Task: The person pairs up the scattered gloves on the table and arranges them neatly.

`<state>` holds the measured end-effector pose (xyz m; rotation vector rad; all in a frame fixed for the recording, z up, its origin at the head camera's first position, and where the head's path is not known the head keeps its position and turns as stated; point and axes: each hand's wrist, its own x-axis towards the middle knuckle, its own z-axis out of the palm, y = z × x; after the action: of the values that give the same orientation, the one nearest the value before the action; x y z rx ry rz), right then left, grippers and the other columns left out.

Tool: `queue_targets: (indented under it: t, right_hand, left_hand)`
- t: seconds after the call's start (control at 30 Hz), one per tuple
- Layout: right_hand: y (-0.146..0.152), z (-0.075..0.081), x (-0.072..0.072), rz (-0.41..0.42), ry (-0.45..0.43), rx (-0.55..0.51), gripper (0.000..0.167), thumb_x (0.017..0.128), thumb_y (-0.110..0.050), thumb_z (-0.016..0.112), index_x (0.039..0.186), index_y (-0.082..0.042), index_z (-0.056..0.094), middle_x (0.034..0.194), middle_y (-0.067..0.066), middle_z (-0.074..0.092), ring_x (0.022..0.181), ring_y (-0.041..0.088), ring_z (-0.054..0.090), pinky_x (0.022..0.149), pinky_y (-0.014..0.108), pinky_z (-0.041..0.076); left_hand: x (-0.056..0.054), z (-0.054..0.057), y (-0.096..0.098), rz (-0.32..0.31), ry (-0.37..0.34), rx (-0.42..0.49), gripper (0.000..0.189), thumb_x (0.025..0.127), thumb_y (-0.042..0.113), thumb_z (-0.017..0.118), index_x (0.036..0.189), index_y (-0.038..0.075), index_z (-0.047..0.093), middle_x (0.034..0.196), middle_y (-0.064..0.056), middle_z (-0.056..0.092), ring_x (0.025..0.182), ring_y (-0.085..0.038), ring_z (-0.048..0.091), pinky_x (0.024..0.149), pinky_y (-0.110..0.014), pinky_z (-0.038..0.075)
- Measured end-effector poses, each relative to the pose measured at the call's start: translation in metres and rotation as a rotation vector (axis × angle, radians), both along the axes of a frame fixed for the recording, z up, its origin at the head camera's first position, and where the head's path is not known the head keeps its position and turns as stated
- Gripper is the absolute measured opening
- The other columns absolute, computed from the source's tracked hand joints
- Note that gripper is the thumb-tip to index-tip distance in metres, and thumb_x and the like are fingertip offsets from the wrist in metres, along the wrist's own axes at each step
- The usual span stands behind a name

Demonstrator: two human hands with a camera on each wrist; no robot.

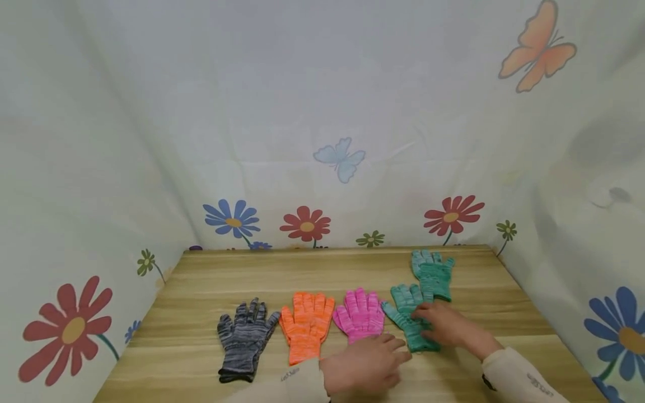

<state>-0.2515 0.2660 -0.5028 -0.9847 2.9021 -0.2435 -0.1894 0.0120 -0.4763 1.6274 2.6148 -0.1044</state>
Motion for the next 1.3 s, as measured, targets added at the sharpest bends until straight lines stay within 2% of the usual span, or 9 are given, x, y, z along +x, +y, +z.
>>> queue_targets:
  t: [0.07,0.17,0.33,0.47,0.7,0.83,1.0,1.13,1.3]
  right_hand:
    - [0.000,0.001,-0.001,-0.046,-0.024,-0.021,0.032,0.084,-0.020,0.076,0.115,-0.012,0.069,0.117,0.009,0.065,0.105,0.033,0.062,0.087,0.050,0.052]
    - [0.001,0.003,-0.006,-0.102,-0.037,-0.047,0.035,0.086,-0.019,0.075,0.119,-0.010,0.067,0.124,0.014,0.062,0.114,0.037,0.060,0.092,0.053,0.051]
    - [0.006,0.002,-0.011,-0.126,-0.076,-0.042,0.041,0.088,-0.020,0.073,0.126,-0.007,0.064,0.128,0.018,0.059,0.118,0.040,0.057,0.094,0.056,0.049]
    - [0.009,-0.003,-0.011,-0.112,-0.118,-0.024,0.040,0.089,-0.021,0.071,0.126,-0.007,0.064,0.127,0.020,0.059,0.115,0.042,0.057,0.093,0.058,0.049]
    - [0.011,-0.007,-0.016,-0.112,-0.061,-0.029,0.039,0.088,-0.022,0.073,0.124,-0.009,0.065,0.128,0.019,0.059,0.117,0.041,0.057,0.094,0.057,0.049]
    - [0.011,-0.007,-0.018,-0.119,-0.059,-0.038,0.041,0.089,-0.024,0.072,0.126,-0.010,0.065,0.131,0.020,0.058,0.121,0.042,0.055,0.096,0.057,0.048]
    - [0.012,-0.009,-0.019,-0.144,-0.064,-0.027,0.041,0.089,-0.026,0.072,0.126,-0.010,0.065,0.131,0.019,0.058,0.120,0.041,0.056,0.095,0.057,0.048]
    - [0.011,-0.009,-0.020,-0.158,-0.053,-0.040,0.040,0.089,-0.026,0.072,0.125,-0.011,0.065,0.129,0.016,0.059,0.117,0.037,0.058,0.093,0.055,0.050]
    - [0.008,-0.010,-0.019,-0.173,-0.057,-0.042,0.040,0.089,-0.026,0.072,0.125,-0.011,0.065,0.122,0.012,0.059,0.108,0.031,0.060,0.087,0.050,0.052]
  left_hand:
    - [0.003,-0.002,0.013,-0.052,0.002,-0.029,0.041,0.103,0.041,0.046,0.142,0.028,0.048,0.141,0.011,0.051,0.132,-0.007,0.047,0.110,-0.024,0.040]
    - [0.006,-0.004,0.029,-0.067,0.021,-0.047,0.041,0.102,0.041,0.048,0.141,0.029,0.049,0.137,0.011,0.053,0.127,-0.007,0.051,0.106,-0.022,0.043]
    - [0.004,-0.014,0.050,0.041,0.006,-0.068,0.041,0.099,0.044,0.052,0.138,0.033,0.050,0.131,0.011,0.054,0.114,-0.011,0.058,0.085,-0.022,0.053]
    - [0.001,-0.024,0.062,0.120,-0.037,-0.085,0.043,0.097,0.047,0.054,0.139,0.036,0.050,0.134,0.012,0.052,0.119,-0.014,0.056,0.083,-0.025,0.054]
    - [-0.002,-0.030,0.073,0.069,0.036,-0.047,0.040,0.097,0.047,0.054,0.133,0.030,0.056,0.127,0.012,0.055,0.112,-0.010,0.057,0.090,-0.021,0.051]
    - [-0.002,-0.031,0.074,0.047,0.012,-0.048,0.038,0.099,0.043,0.052,0.134,0.028,0.055,0.128,0.011,0.055,0.113,-0.009,0.056,0.091,-0.020,0.051]
    - [-0.001,-0.032,0.073,0.025,-0.059,-0.032,0.032,0.099,0.038,0.053,0.130,0.030,0.056,0.123,0.012,0.056,0.105,-0.005,0.057,0.078,-0.019,0.052]
    - [-0.001,-0.032,0.075,-0.011,-0.016,-0.006,0.031,0.100,0.039,0.051,0.129,0.030,0.056,0.121,0.012,0.058,0.104,-0.005,0.057,0.081,-0.018,0.051]
    - [0.003,-0.035,0.075,0.046,-0.006,-0.006,0.036,0.100,0.041,0.052,0.133,0.029,0.054,0.125,0.010,0.057,0.111,-0.005,0.056,0.083,-0.018,0.052]
